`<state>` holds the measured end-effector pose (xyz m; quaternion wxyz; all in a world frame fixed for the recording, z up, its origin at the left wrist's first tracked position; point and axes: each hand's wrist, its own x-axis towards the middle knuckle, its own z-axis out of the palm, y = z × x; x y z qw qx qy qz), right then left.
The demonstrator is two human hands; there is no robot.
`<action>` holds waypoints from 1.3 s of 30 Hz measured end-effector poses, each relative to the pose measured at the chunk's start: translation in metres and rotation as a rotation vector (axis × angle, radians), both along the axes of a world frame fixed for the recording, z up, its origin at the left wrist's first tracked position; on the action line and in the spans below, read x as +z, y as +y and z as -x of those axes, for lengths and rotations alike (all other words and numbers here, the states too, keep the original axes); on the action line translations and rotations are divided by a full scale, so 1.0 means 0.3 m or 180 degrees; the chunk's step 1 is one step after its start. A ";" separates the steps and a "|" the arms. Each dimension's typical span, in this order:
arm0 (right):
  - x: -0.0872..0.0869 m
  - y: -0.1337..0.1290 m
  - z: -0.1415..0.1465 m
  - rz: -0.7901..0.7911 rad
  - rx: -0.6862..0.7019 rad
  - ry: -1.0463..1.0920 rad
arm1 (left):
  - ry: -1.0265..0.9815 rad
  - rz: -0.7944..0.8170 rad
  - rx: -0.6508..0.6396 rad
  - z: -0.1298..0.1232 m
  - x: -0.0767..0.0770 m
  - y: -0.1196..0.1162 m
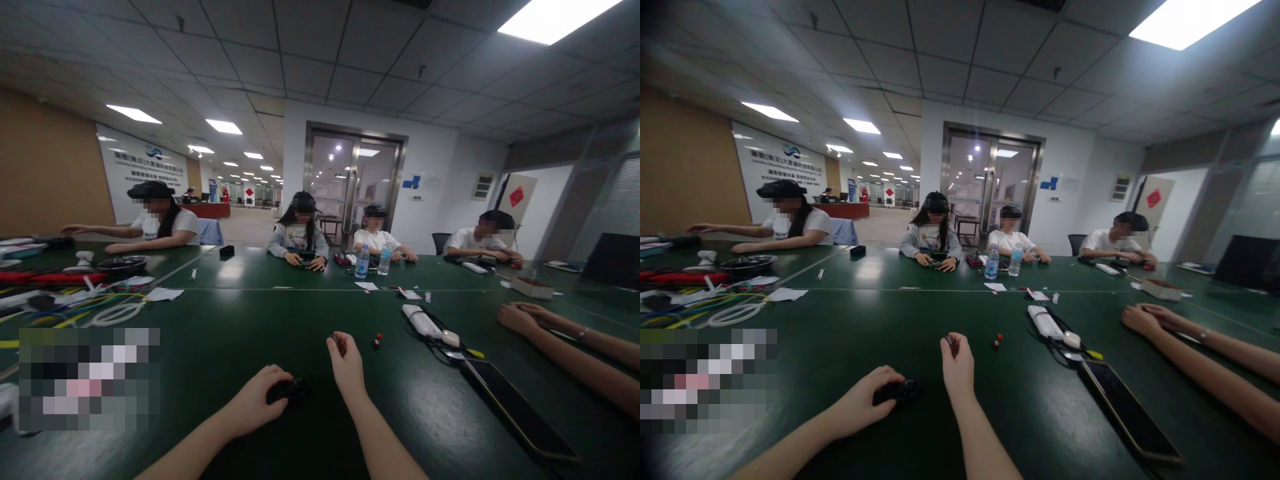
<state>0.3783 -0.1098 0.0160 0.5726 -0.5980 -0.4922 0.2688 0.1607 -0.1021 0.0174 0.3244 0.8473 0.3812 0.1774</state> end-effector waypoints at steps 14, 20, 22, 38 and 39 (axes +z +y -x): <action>-0.054 0.026 -0.025 0.0063 0.0426 0.0117 | -0.0228 0.0187 0.0067 0.010 -0.021 0.007; -0.059 0.029 -0.030 0.0286 0.0511 0.0407 | -0.0160 0.0430 0.0006 0.022 0.000 0.020; -0.058 0.029 -0.025 0.0323 0.0560 0.0664 | -0.0141 0.0511 -0.0075 0.027 0.007 0.030; -0.068 0.030 -0.024 0.0580 0.0546 0.2519 | -0.0118 0.0475 -0.0036 0.049 -0.006 0.041; -0.065 0.029 -0.023 0.0609 0.0506 0.2524 | -0.0114 0.0437 -0.0048 0.047 -0.007 0.040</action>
